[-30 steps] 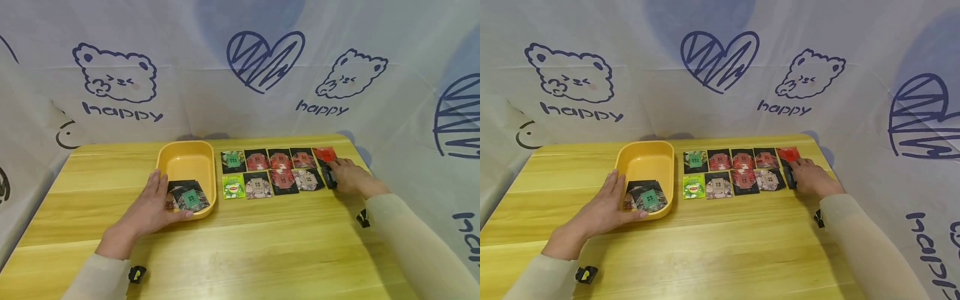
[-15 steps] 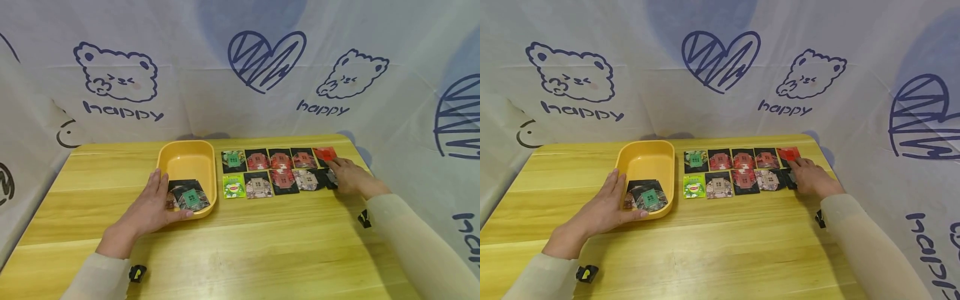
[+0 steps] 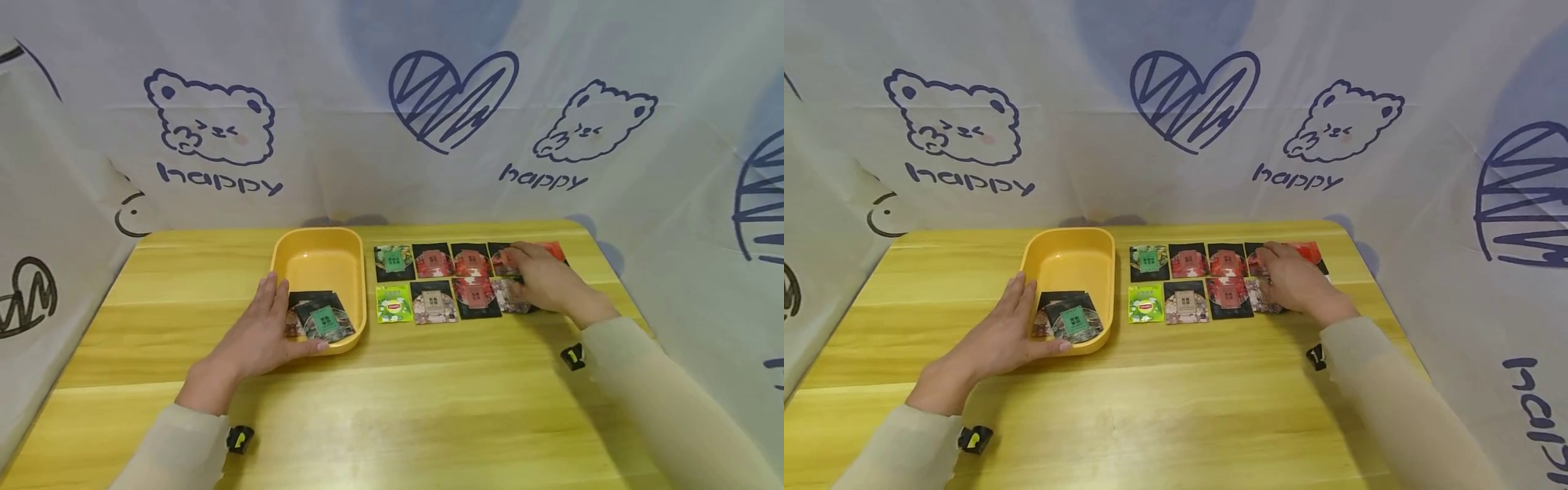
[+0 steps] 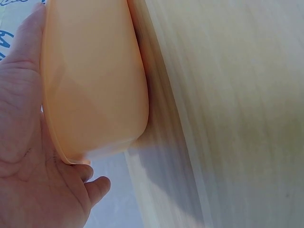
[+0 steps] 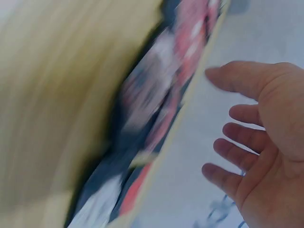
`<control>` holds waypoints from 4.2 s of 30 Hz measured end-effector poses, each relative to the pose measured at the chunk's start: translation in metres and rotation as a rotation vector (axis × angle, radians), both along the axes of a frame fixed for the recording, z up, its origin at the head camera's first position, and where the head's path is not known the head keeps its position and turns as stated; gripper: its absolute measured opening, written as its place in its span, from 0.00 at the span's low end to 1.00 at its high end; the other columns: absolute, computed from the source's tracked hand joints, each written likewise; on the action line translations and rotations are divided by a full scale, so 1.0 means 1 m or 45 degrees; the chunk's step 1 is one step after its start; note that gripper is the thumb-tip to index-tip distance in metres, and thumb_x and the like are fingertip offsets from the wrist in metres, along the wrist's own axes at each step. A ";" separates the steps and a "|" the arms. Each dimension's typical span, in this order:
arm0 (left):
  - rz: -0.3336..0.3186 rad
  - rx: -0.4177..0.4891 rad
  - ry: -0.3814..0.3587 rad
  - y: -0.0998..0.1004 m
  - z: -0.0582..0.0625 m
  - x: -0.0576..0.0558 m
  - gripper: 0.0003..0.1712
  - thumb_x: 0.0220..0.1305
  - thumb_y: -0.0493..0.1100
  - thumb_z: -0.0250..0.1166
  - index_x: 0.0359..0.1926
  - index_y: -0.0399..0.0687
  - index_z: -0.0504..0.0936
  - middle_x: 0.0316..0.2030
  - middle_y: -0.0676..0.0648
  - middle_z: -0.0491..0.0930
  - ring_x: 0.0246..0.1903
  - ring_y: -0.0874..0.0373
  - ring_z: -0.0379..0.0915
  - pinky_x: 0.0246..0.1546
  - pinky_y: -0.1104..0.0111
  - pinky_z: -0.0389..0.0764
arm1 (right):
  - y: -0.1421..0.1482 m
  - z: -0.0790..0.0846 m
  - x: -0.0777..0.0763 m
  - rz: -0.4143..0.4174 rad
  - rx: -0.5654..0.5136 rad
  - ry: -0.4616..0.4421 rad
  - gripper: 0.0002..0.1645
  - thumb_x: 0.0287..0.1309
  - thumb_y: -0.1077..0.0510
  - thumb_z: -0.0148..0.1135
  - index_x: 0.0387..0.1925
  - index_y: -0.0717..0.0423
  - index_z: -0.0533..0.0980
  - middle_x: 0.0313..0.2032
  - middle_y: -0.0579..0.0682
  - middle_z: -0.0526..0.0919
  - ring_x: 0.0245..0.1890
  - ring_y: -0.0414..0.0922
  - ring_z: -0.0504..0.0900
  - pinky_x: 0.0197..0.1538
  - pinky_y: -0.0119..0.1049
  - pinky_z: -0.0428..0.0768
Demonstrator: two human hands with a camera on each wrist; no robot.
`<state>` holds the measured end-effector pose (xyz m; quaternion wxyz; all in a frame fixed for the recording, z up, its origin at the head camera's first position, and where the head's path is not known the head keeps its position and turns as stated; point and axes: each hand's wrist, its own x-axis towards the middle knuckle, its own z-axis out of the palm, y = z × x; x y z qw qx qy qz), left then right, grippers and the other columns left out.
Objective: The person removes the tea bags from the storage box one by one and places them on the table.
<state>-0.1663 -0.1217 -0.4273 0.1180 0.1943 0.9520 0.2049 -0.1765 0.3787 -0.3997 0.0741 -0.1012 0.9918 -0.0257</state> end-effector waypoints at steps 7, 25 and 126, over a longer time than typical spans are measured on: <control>0.013 -0.021 -0.012 -0.001 0.001 0.001 0.85 0.50 0.89 0.62 0.83 0.29 0.38 0.83 0.30 0.27 0.83 0.31 0.29 0.79 0.38 0.51 | -0.081 0.014 -0.013 0.126 -0.132 0.025 0.47 0.71 0.47 0.69 0.80 0.62 0.61 0.79 0.64 0.61 0.79 0.63 0.61 0.77 0.62 0.66; 0.010 0.006 -0.007 -0.001 -0.002 0.000 0.85 0.51 0.89 0.61 0.82 0.28 0.39 0.83 0.29 0.27 0.83 0.32 0.29 0.79 0.39 0.51 | -0.284 0.009 -0.024 0.638 0.008 -0.143 0.44 0.67 0.47 0.73 0.78 0.56 0.66 0.75 0.52 0.71 0.75 0.49 0.71 0.77 0.43 0.71; 0.024 0.030 0.029 -0.001 -0.006 0.001 0.86 0.49 0.88 0.64 0.82 0.27 0.39 0.83 0.28 0.29 0.83 0.31 0.32 0.80 0.41 0.52 | -0.240 0.032 -0.001 0.302 -0.240 0.039 0.62 0.58 0.38 0.78 0.81 0.62 0.58 0.76 0.61 0.65 0.75 0.58 0.65 0.75 0.52 0.72</control>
